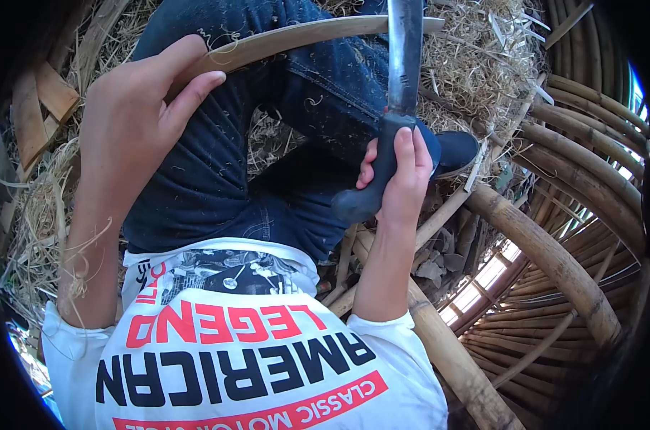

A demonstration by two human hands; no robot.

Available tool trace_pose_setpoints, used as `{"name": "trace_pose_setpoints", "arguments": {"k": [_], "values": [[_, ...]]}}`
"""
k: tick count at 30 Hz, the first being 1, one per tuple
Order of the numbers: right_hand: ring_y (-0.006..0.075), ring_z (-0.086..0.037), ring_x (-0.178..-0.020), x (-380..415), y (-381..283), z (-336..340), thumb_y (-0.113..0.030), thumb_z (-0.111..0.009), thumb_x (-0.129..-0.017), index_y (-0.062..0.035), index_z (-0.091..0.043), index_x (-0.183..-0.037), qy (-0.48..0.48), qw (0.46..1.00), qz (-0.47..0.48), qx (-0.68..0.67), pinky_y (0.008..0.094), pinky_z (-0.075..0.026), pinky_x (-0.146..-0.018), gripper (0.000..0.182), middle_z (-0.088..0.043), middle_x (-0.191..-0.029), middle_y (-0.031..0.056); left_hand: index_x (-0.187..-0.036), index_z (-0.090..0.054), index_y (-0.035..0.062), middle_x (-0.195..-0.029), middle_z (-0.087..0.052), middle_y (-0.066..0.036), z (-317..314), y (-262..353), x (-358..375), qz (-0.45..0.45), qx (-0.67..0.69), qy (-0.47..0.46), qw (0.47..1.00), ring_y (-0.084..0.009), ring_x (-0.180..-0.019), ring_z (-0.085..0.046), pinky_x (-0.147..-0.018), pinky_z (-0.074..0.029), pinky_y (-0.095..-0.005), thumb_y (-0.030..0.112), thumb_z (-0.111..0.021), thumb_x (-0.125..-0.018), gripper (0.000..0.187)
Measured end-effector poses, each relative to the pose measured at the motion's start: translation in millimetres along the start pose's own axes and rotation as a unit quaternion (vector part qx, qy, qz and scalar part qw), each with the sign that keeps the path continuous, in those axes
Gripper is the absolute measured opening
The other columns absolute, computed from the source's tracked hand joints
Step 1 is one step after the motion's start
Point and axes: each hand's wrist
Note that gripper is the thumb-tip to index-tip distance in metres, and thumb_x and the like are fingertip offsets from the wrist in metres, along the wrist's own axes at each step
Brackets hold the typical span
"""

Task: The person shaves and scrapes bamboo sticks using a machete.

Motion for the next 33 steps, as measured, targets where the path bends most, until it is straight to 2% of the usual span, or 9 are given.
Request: {"name": "trace_pose_setpoints", "arguments": {"k": [4,6,9,12,15,20,25,28,33], "values": [[0.0114,-0.052,-0.047,-6.4,-2.3,-3.9,-0.032,-0.051,-0.104,-0.0043,-0.052,-0.099,0.071,0.994,0.004,-0.081,0.0249,-0.045,-0.040,0.028,-0.057,-0.071,0.0071,-0.098,-0.065,0.0122,-0.067,-0.061,-0.010,1.3,-0.2,2.9,-0.005,0.018,-0.002,1.000,-0.0297,-0.060,-0.060,-0.056,-0.045,-0.0382,0.034,-0.068,-0.091,0.023],[0.0113,-0.053,-0.047,-4.1,0.1,-7.0,-0.032,-0.051,-0.104,-0.0045,-0.052,-0.099,0.066,0.996,-0.003,-0.054,0.0252,-0.046,-0.040,0.028,-0.057,-0.071,0.0070,-0.097,-0.061,0.0027,-0.074,-0.061,-0.016,3.9,3.3,1.0,0.007,0.016,-0.022,1.000,-0.0344,-0.065,-0.060,-0.059,-0.045,-0.0353,0.022,-0.070,-0.090,0.022],[0.0110,-0.053,-0.048,-8.0,-4.0,6.9,-0.033,-0.050,-0.104,-0.0050,-0.051,-0.099,0.057,0.998,-0.004,-0.010,0.0255,-0.046,-0.040,0.029,-0.057,-0.071,0.0068,-0.096,-0.061,0.0032,-0.074,-0.061,-0.016,4.8,1.2,-0.1,0.021,0.030,-0.033,0.999,-0.0347,-0.065,-0.059,-0.059,-0.045,-0.0357,0.023,-0.070,-0.090,0.023],[0.0107,-0.053,-0.047,-14.8,-6.1,9.1,-0.033,-0.051,-0.104,-0.0046,-0.052,-0.100,0.085,0.995,0.010,-0.055,0.0248,-0.045,-0.040,0.028,-0.057,-0.070,0.0069,-0.096,-0.061,0.0034,-0.074,-0.060,-0.016,4.4,1.1,0.8,0.014,0.028,-0.034,0.999,-0.0347,-0.065,-0.059,-0.059,-0.045,-0.0360,0.023,-0.070,-0.090,0.023],[0.0109,-0.053,-0.048,-6.0,-4.9,4.0,-0.034,-0.050,-0.105,-0.0047,-0.052,-0.100,0.038,0.999,-0.010,0.016,0.0250,-0.046,-0.040,0.029,-0.057,-0.070,0.0071,-0.095,-0.060,0.0033,-0.074,-0.059,-0.016,4.8,2.0,0.5,0.027,0.010,-0.032,0.999,-0.0345,-0.065,-0.059,-0.059,-0.045,-0.0361,0.023,-0.070,-0.090,0.022],[0.0112,-0.053,-0.046,-13.5,-5.6,6.8,-0.032,-0.052,-0.104,-0.0058,-0.052,-0.098,0.074,0.996,0.002,-0.050,0.0247,-0.046,-0.040,0.027,-0.057,-0.069,0.0069,-0.094,-0.060,0.0030,-0.073,-0.059,-0.016,3.0,-0.4,2.3,0.006,0.015,-0.019,1.000,-0.0347,-0.065,-0.059,-0.059,-0.045,-0.0360,0.022,-0.070,-0.091,0.022],[0.0115,-0.053,-0.048,-10.4,-1.7,15.8,-0.034,-0.049,-0.105,-0.0057,-0.051,-0.099,0.047,0.999,-0.008,0.003,0.0251,-0.047,-0.041,0.028,-0.057,-0.070,0.0072,-0.094,-0.060,0.0030,-0.074,-0.059,-0.016,3.7,2.3,-1.2,0.030,0.019,-0.039,0.999,-0.0346,-0.065,-0.058,-0.060,-0.045,-0.0355,0.023,-0.069,-0.091,0.022],[0.0115,-0.053,-0.047,-10.5,0.5,6.8,-0.032,-0.051,-0.104,-0.0048,-0.052,-0.100,0.066,0.995,-0.005,-0.069,0.0252,-0.047,-0.041,0.027,-0.057,-0.070,0.0074,-0.094,-0.060,0.0026,-0.074,-0.059,-0.016,5.1,1.7,2.0,0.018,0.020,-0.040,0.999,-0.0337,-0.064,-0.058,-0.060,-0.045,-0.0351,0.023,-0.069,-0.091,0.022],[0.0116,-0.053,-0.046,-5.4,-1.5,17.0,-0.032,-0.051,-0.104,-0.0047,-0.052,-0.100,0.028,1.000,-0.004,-0.003,0.0266,-0.047,-0.040,0.028,-0.058,-0.071,0.0077,-0.097,-0.061,0.0028,-0.074,-0.060,-0.016,2.8,0.7,0.0,0.033,0.020,-0.044,0.998,-0.0333,-0.065,-0.058,-0.061,-0.046,-0.0350,0.023,-0.070,-0.091,0.023]]}}
Point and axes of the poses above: each hand's wrist, its own x-axis away from the middle knuckle, its own z-axis out of the back of the hand, y = z × x
